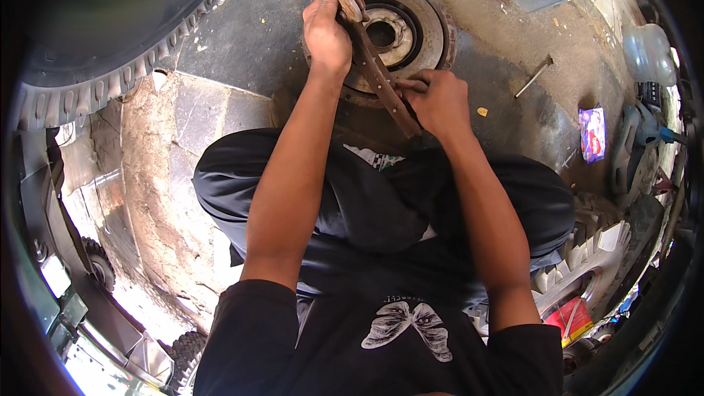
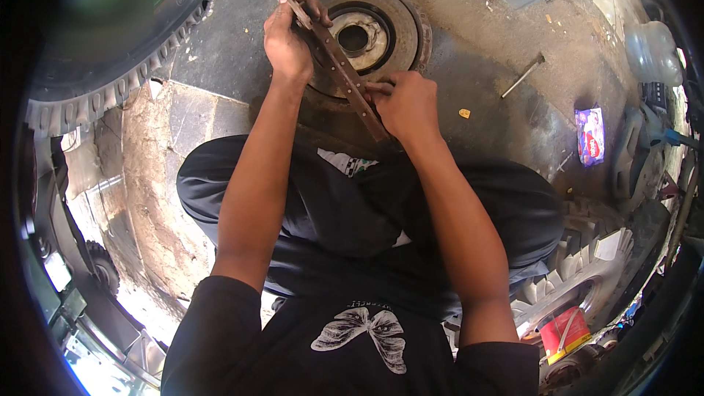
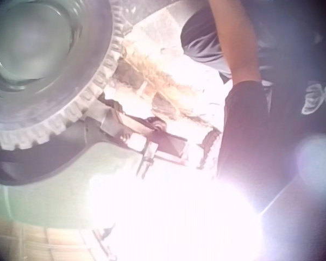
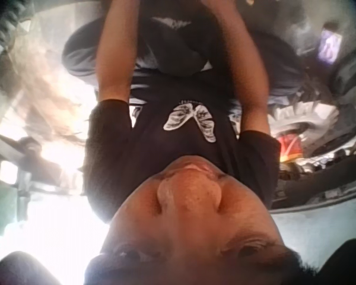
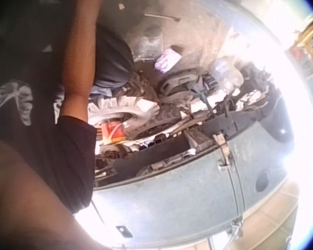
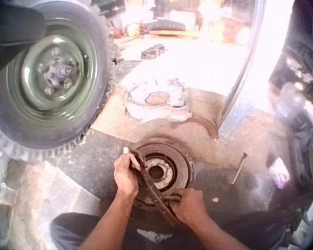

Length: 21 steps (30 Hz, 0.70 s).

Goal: The person sits on the floor and works on a brake drum assembly, removing and repositioning brake shoes and springs by hand. The person repeatedly adjusts the components within the drum, aligning them and securing them in place.

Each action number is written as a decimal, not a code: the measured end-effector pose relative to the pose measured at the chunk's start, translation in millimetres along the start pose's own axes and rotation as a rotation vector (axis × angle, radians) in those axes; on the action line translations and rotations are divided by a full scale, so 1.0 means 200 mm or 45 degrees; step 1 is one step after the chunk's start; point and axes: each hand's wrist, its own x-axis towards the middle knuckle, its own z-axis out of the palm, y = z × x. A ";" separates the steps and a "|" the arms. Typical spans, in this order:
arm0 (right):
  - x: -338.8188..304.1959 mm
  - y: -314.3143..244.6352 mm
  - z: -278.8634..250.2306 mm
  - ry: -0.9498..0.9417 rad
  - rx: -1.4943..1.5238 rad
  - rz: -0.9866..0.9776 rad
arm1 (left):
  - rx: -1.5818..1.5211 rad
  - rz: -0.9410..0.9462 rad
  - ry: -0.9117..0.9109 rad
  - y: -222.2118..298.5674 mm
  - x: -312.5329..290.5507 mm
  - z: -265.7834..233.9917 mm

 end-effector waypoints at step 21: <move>0.03 0.03 0.01 0.072 -0.118 -0.003 | -0.212 0.160 0.071 -0.03 -0.01 0.01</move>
